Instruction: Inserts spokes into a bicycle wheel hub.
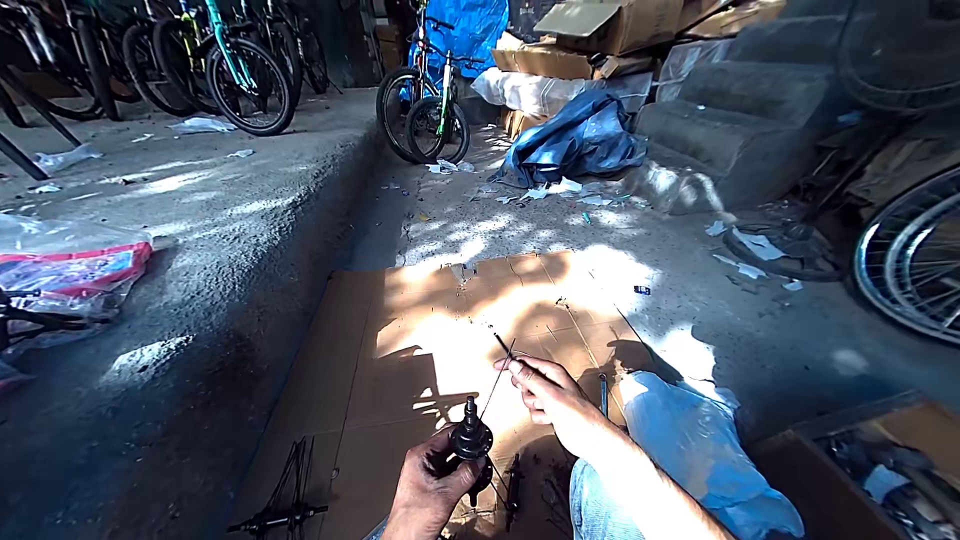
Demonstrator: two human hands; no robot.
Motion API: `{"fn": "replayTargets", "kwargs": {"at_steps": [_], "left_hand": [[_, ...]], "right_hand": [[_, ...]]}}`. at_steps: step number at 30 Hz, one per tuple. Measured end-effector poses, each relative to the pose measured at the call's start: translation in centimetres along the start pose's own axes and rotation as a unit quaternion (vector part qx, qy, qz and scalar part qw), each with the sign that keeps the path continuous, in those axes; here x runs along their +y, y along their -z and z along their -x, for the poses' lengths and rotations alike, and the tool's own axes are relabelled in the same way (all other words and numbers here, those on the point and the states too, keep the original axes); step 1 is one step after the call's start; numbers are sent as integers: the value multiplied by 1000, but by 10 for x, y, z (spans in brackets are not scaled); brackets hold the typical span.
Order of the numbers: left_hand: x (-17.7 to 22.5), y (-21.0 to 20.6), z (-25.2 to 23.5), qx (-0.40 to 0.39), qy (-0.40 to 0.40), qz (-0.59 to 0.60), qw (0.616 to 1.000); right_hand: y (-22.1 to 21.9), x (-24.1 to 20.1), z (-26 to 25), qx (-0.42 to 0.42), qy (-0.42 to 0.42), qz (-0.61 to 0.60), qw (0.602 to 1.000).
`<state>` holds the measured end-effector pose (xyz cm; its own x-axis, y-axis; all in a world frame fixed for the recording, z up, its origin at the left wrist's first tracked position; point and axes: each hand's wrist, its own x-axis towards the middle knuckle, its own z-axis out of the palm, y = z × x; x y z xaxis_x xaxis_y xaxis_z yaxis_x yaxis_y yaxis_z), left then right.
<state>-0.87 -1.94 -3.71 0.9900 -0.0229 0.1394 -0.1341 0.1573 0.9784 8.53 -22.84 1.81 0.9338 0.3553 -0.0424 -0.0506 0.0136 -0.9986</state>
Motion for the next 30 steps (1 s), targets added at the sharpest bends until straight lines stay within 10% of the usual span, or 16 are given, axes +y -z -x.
{"fn": "replayTargets", "kwargs": {"at_steps": [3,10,19,24,30], "left_hand": [[2,0,2,-2,13,-23,1000],[3,-1,2,-1,16,-32,999],[1,8,0,77,-64,4,995],[-3,5,-4,119,-66,-19,991],[-4,3,-6,134,-84,-69,985]], "right_hand": [[10,6,-5,136,169,230,949],[5,21,2,-8,262,523,811],[29,12,-4,123,157,364,910],[-5,-15,23,-26,275,69,959],[-36,-18,24,-103,247,97,959]]}}
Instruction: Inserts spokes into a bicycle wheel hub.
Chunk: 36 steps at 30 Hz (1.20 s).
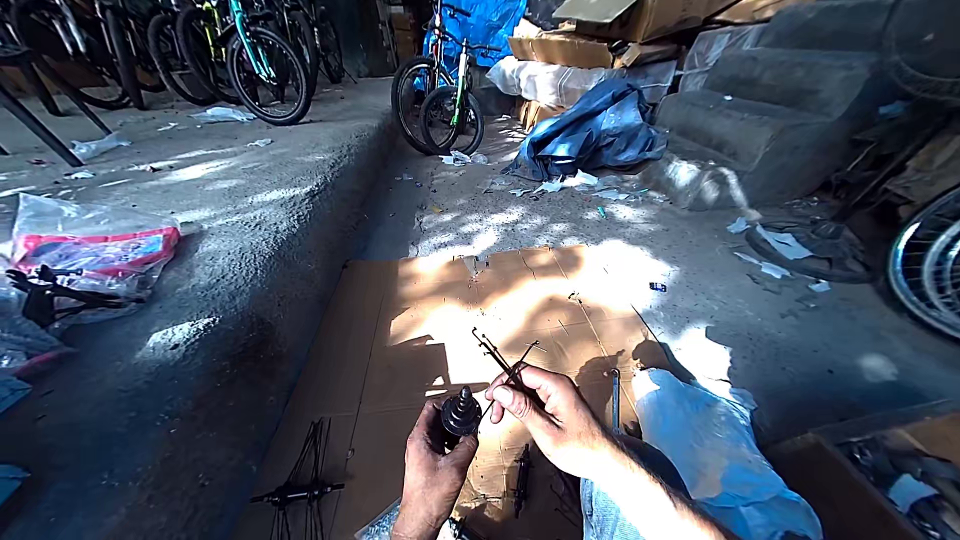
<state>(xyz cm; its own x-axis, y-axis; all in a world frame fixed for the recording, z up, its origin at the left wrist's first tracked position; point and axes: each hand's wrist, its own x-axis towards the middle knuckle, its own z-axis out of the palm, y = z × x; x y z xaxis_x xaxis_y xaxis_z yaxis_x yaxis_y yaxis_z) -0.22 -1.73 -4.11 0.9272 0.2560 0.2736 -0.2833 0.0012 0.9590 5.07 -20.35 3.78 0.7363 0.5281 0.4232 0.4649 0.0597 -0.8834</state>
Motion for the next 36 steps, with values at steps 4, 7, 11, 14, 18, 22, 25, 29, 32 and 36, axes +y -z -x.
{"fn": "replayTargets", "kwargs": {"at_steps": [4,7,11,14,18,22,25,29,32,36], "left_hand": [[0,0,0,2,-15,-3,1000],[1,-1,0,1,-12,3,1000],[-2,4,-1,-46,-13,7,999],[-3,2,0,-65,-11,15,998],[-2,4,-1,-37,-13,7,999],[4,5,-2,-13,21,48,999],[6,8,-3,-2,47,102,994],[4,8,-3,-7,49,147,988],[6,7,-2,-7,46,150,988],[2,8,-1,-3,49,147,988]], "right_hand": [[-7,8,-1,-6,-2,22,1000],[-7,8,1,-9,-10,40,999],[-8,2,-8,-9,-35,165,986],[-10,-14,-18,-32,-63,305,950],[-16,-23,-23,-13,-97,368,925],[-7,-20,-14,26,-125,208,970],[-2,-14,-7,72,-153,-70,983],[2,-2,-1,87,-94,-128,983],[-1,13,5,37,-100,61,992],[-11,22,8,59,-44,-43,996]]}}
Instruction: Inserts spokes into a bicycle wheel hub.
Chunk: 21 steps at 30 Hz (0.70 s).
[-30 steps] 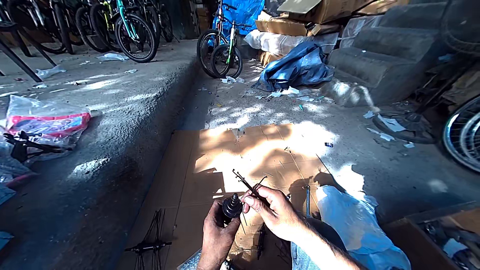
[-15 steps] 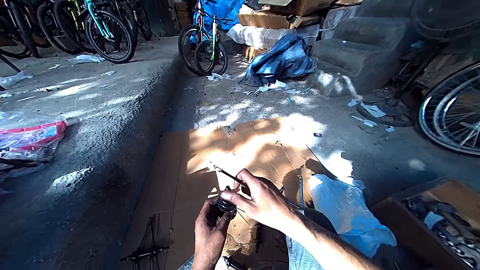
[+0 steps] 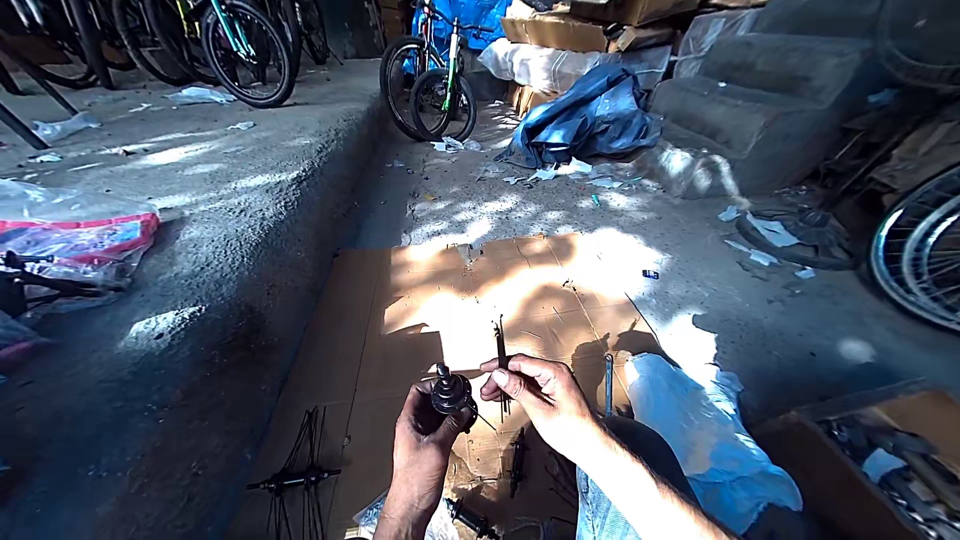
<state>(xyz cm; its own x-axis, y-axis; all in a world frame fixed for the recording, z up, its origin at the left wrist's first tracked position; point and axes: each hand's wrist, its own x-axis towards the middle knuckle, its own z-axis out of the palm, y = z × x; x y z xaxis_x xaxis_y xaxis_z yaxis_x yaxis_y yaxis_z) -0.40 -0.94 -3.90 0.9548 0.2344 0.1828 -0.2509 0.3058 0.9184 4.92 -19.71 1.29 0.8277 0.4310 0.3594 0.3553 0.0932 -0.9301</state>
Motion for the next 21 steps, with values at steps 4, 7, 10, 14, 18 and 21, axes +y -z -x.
{"fn": "replayTargets", "kwargs": {"at_steps": [4,7,10,14,18,21], "left_hand": [[0,-3,-1,13,11,-6,1000],[1,-5,-1,14,8,-4,1000],[1,-6,-1,16,8,-1,1000],[2,-5,-1,16,4,-2,1000],[1,-4,0,17,8,-15,1000],[3,-6,0,24,12,-31,999]], "right_hand": [[-8,7,-1,45,13,-1,999],[-12,12,0,62,23,10,998],[-14,16,1,59,32,30,997],[-14,18,-1,57,32,54,996],[-11,19,-1,51,39,162,985],[-7,14,2,34,113,409,905]]}}
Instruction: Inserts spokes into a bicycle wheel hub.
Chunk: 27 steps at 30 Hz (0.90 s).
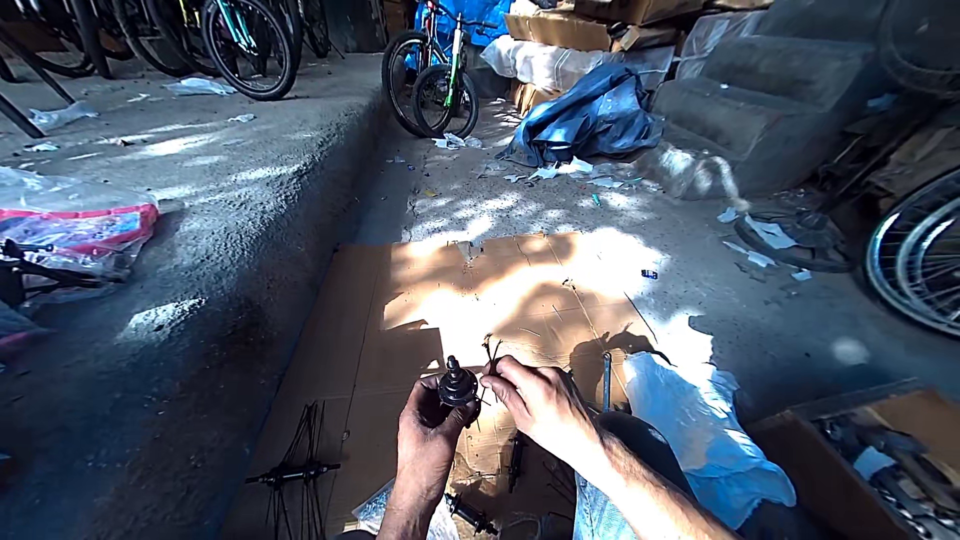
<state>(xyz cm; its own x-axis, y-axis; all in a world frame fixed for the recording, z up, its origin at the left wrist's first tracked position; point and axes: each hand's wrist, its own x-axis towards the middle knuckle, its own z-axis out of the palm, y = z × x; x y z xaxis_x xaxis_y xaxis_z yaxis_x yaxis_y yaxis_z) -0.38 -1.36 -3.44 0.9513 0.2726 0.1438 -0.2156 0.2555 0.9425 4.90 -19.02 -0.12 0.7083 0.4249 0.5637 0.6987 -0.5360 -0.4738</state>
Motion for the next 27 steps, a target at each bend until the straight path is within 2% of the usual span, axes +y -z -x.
{"fn": "replayTargets", "kwargs": {"at_steps": [1,3,5,6,9,12,27], "left_hand": [[1,0,0,4,0,-2,1000],[2,0,0,19,1,-2,1000],[3,1,-1,35,-2,0,999],[5,1,-1,43,-2,0,999],[7,2,-1,62,-5,4,998],[8,1,-2,71,-4,18,997],[2,0,-2,73,-7,15,997]], "right_hand": [[3,-1,2,-27,35,64,997],[10,-2,5,-145,52,123,980],[20,0,1,-256,14,45,965],[22,5,0,-261,-7,-26,965],[25,8,-3,-146,-70,-261,952],[26,7,-7,-67,-94,-386,915],[3,1,2,-106,-65,-371,920]]}}
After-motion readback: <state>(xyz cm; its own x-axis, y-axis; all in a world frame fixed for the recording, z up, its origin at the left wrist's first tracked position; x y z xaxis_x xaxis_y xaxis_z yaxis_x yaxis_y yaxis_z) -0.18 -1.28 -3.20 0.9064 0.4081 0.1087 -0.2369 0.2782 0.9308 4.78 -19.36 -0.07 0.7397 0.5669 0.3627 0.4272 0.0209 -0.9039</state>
